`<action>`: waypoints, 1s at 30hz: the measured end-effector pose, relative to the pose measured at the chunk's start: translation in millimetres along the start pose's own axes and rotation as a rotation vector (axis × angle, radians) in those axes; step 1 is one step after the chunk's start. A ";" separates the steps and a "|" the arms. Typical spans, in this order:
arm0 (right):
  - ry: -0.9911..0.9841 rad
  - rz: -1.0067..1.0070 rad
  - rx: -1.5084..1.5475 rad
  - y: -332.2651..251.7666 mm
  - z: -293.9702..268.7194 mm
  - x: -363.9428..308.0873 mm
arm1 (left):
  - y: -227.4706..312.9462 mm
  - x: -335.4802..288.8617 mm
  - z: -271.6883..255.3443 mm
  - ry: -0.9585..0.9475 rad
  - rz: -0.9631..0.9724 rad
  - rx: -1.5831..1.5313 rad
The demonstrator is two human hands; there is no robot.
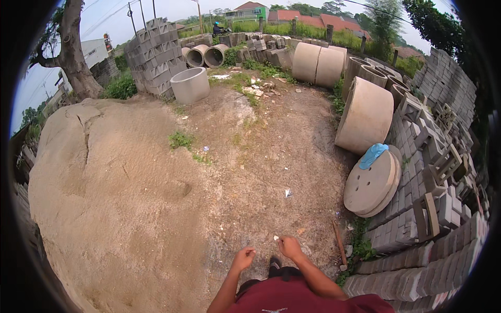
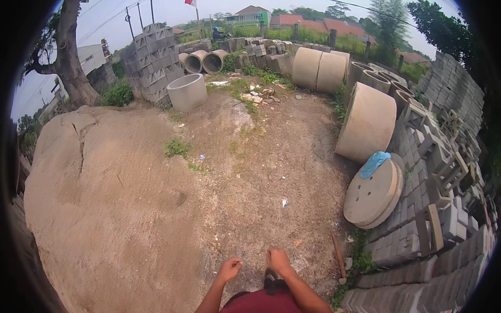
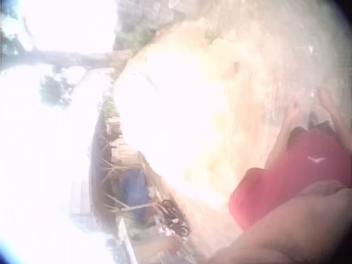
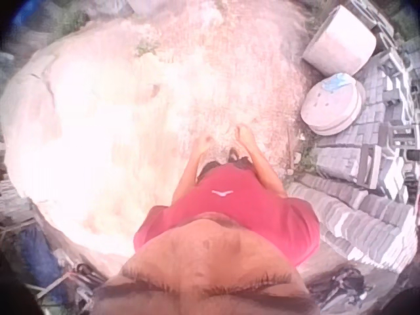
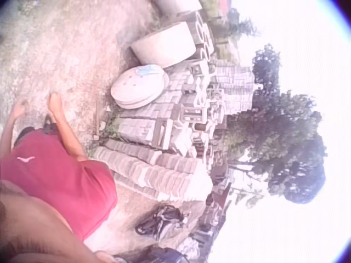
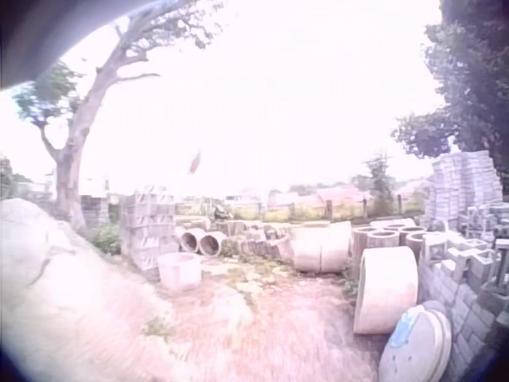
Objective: The person picks up decorative concrete blocks from a stack on the ground and places them onto the flatbed of a small truck.
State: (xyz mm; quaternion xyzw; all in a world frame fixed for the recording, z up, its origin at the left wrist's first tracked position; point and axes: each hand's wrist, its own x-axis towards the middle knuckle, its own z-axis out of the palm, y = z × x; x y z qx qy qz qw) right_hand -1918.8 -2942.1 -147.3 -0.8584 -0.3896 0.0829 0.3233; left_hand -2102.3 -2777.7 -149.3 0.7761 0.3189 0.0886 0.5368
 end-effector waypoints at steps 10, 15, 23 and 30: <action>-0.224 0.037 -0.152 36.1 11.3 245.7 | 27.2 266.5 -13.3 0.004 -0.061 -0.022; -0.273 0.087 -0.032 61.7 53.2 408.7 | 37.6 445.1 -79.8 -0.075 -0.112 -0.068; -0.153 0.100 0.000 -14.3 12.3 711.3 | 103.7 701.4 -202.5 -0.047 -0.049 -0.070; -0.268 0.087 0.060 -8.1 47.5 911.4 | 102.4 866.7 -269.2 0.013 -0.098 0.038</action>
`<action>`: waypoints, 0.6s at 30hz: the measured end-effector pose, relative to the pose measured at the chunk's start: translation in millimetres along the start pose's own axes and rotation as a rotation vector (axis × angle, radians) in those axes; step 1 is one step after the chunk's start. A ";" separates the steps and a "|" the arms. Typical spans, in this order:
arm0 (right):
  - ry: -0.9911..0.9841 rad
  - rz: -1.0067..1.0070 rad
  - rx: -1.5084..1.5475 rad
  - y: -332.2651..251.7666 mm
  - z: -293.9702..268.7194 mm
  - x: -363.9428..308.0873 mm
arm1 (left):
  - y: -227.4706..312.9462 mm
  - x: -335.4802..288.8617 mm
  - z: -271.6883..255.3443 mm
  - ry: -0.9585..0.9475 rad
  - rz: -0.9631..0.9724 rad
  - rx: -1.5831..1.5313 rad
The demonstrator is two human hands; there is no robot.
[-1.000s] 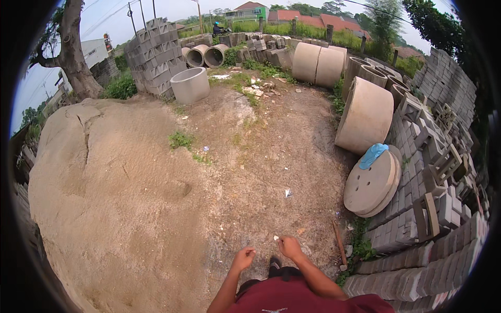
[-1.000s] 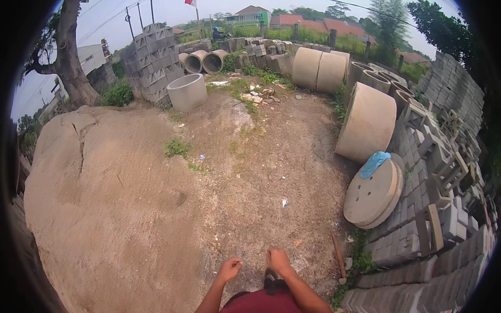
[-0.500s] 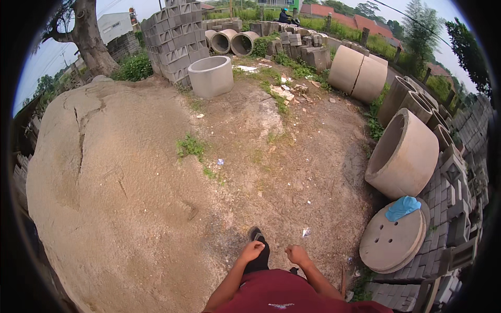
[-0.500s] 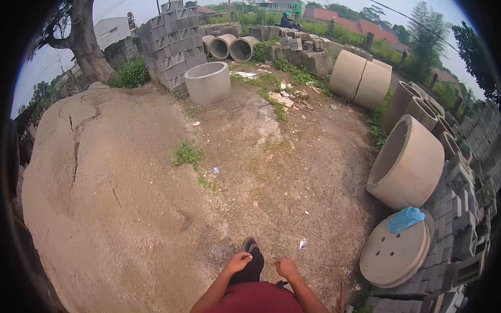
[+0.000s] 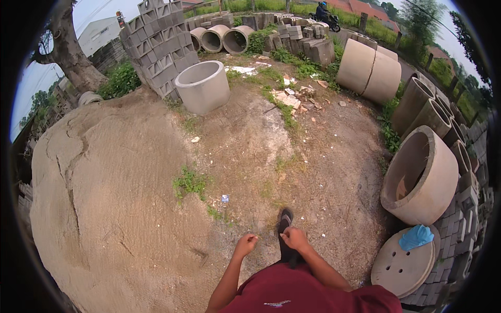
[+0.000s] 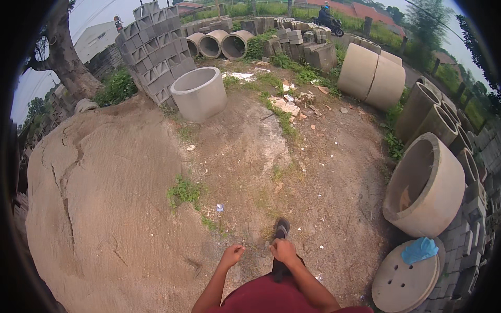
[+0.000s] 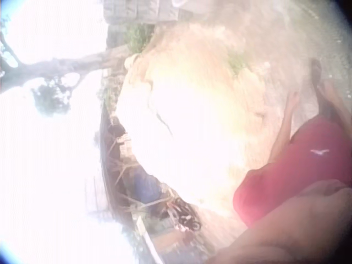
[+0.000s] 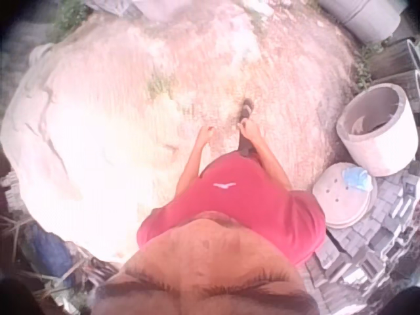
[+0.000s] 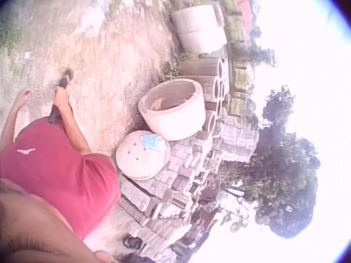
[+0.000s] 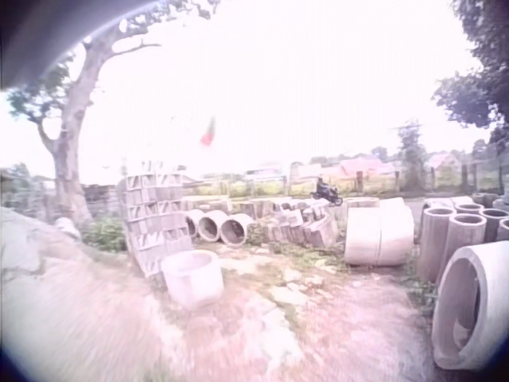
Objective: The person picks up decorative concrete blocks from a stack on the ground and places them onto the flatbed of a small truck.
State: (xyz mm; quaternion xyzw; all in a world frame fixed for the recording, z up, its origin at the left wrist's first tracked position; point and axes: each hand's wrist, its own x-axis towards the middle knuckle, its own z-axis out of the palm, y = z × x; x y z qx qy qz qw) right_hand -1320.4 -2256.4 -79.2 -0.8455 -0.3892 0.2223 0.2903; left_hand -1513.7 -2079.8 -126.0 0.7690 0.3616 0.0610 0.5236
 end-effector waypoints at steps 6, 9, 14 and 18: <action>-0.116 -0.047 0.201 10.2 -44.2 220.5 | 3.7 149.1 -16.5 0.032 -0.301 -0.256; -0.073 -0.092 0.123 -3.9 -101.8 340.4 | 45.5 260.6 -36.5 0.070 -0.249 -0.024; 0.001 -0.019 0.162 -14.4 -171.0 483.7 | 167.9 441.2 -83.0 0.132 -0.050 -0.150; -0.020 -0.086 0.106 -15.6 -181.7 604.7 | 198.9 570.8 -110.4 0.176 -0.007 -0.278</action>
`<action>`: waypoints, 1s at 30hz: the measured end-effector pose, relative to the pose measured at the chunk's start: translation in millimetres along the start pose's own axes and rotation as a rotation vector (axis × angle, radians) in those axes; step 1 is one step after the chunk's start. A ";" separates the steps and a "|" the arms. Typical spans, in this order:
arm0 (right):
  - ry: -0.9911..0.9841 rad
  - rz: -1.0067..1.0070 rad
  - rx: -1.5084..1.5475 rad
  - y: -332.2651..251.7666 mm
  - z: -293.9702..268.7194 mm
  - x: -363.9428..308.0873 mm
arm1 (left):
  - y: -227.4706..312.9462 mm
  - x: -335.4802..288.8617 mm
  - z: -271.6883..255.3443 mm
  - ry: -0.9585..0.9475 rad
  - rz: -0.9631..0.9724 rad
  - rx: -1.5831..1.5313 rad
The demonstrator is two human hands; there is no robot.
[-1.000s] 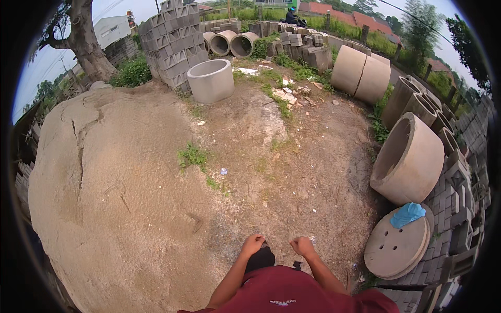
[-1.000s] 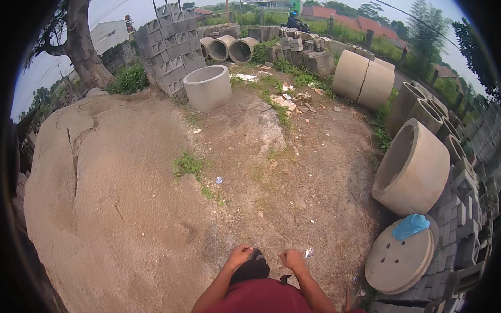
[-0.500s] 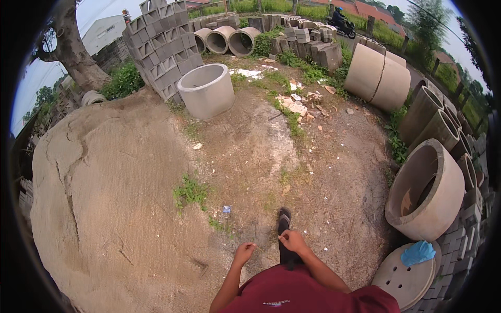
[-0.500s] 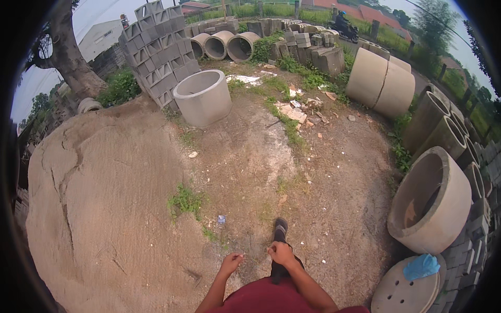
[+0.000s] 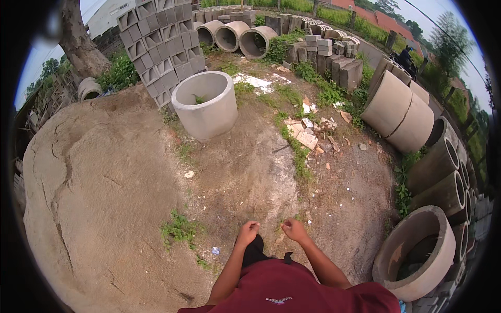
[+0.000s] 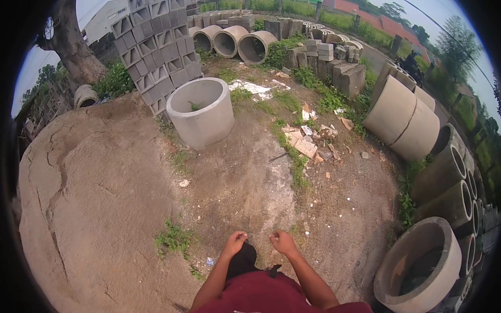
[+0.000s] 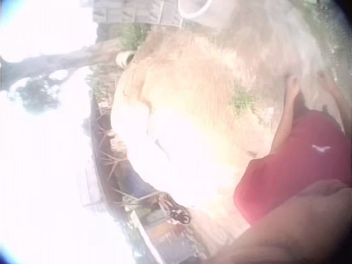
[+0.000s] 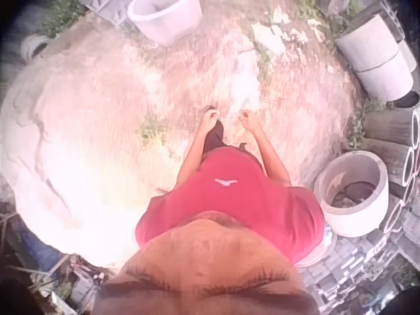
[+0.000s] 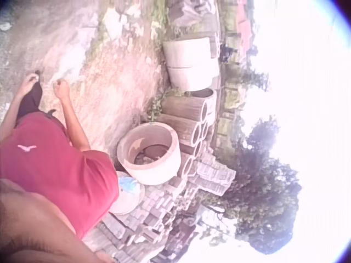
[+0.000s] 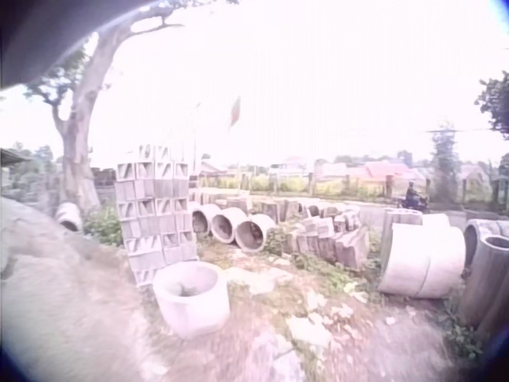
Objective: The person picks up decorative concrete blocks from a stack on the ground and places them onto the flatbed of a small truck.
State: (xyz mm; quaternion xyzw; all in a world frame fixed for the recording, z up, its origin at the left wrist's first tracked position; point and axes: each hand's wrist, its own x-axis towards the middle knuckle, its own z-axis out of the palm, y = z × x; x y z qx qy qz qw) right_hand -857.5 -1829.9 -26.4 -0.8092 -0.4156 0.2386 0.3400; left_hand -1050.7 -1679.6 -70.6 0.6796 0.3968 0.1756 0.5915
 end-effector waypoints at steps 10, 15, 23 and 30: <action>-0.003 0.055 0.010 -39.9 -9.5 325.4 | 104.5 328.9 -92.3 -0.012 -0.084 0.069; 0.100 0.017 0.160 -80.6 -49.0 469.5 | 161.3 470.3 -128.9 -0.051 -0.057 0.129; -0.017 0.099 0.092 -57.8 -78.5 697.3 | 168.0 677.5 -120.5 -0.054 -0.168 0.149; -0.100 -0.111 0.141 -60.2 -149.7 974.8 | 211.6 884.6 -111.9 -0.126 -0.211 0.215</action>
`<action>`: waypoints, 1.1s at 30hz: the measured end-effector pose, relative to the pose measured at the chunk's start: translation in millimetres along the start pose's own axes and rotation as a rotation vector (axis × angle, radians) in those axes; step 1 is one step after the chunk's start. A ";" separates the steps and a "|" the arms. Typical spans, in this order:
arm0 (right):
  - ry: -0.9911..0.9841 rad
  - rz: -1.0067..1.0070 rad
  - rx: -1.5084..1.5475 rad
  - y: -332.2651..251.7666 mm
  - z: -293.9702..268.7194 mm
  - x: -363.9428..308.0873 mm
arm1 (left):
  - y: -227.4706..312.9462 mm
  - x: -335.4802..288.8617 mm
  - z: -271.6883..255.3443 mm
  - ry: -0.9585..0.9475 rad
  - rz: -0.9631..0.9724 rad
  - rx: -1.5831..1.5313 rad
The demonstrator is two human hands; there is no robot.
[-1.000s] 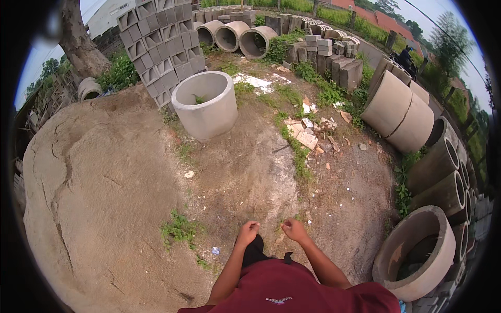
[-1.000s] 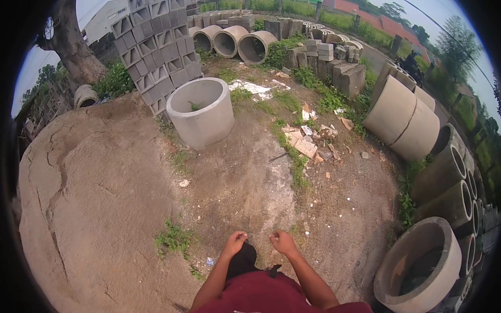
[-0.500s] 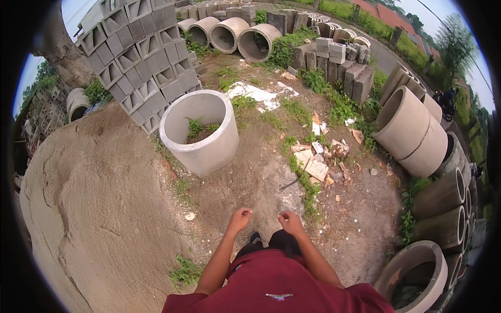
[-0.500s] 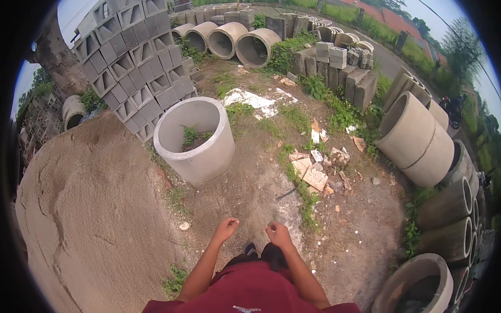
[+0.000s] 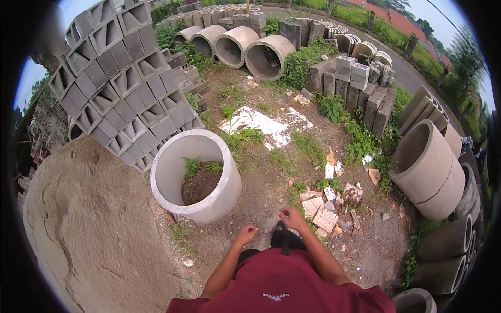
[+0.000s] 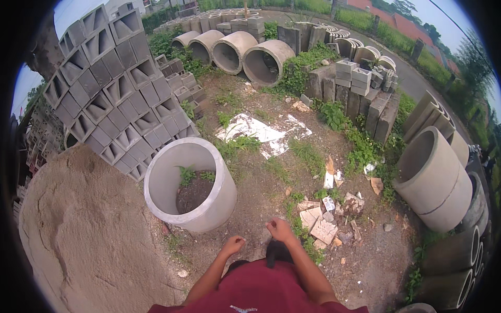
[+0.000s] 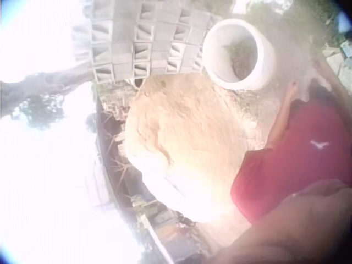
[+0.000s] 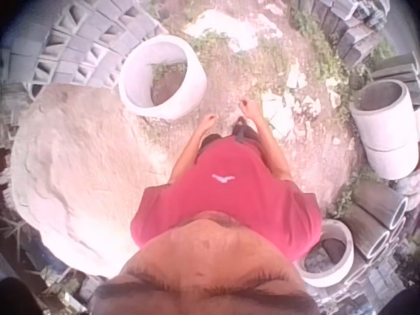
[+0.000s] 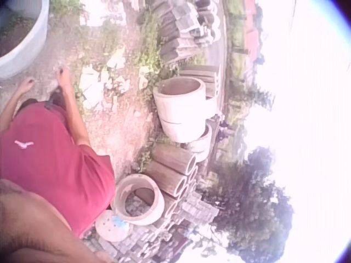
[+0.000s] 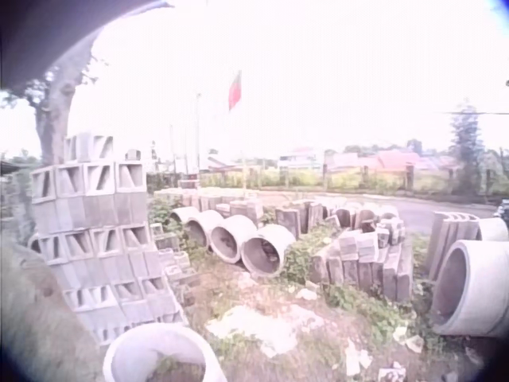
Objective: The person picks up decorative concrete blocks from a stack on the ground and places them onto the flatbed of a small truck.
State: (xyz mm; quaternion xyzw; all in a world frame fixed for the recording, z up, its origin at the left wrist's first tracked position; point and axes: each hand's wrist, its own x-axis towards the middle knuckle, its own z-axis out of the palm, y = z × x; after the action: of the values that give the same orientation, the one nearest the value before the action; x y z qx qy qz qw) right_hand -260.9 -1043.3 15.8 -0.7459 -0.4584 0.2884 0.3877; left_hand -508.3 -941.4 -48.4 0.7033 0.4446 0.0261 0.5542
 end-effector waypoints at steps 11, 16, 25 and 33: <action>-0.101 0.083 -0.123 18.8 -74.5 259.1 | 147.8 261.2 -53.6 0.110 0.004 -0.302; -0.047 0.134 -0.242 31.2 -92.8 416.5 | 190.8 424.2 -140.2 0.148 -0.001 -0.272; 0.052 0.087 -0.185 -18.5 -128.6 701.6 | 295.6 650.7 -306.1 0.149 0.084 -0.178; -0.040 -0.032 -0.060 -38.0 -120.2 944.9 | 323.2 824.6 -367.9 0.281 0.072 -0.359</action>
State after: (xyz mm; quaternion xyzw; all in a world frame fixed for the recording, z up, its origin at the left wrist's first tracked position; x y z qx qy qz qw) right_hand 206.7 -213.0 41.3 -0.7439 -0.4864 0.2829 0.3606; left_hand -12.8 -120.6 -23.6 0.5984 0.4801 0.2220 0.6017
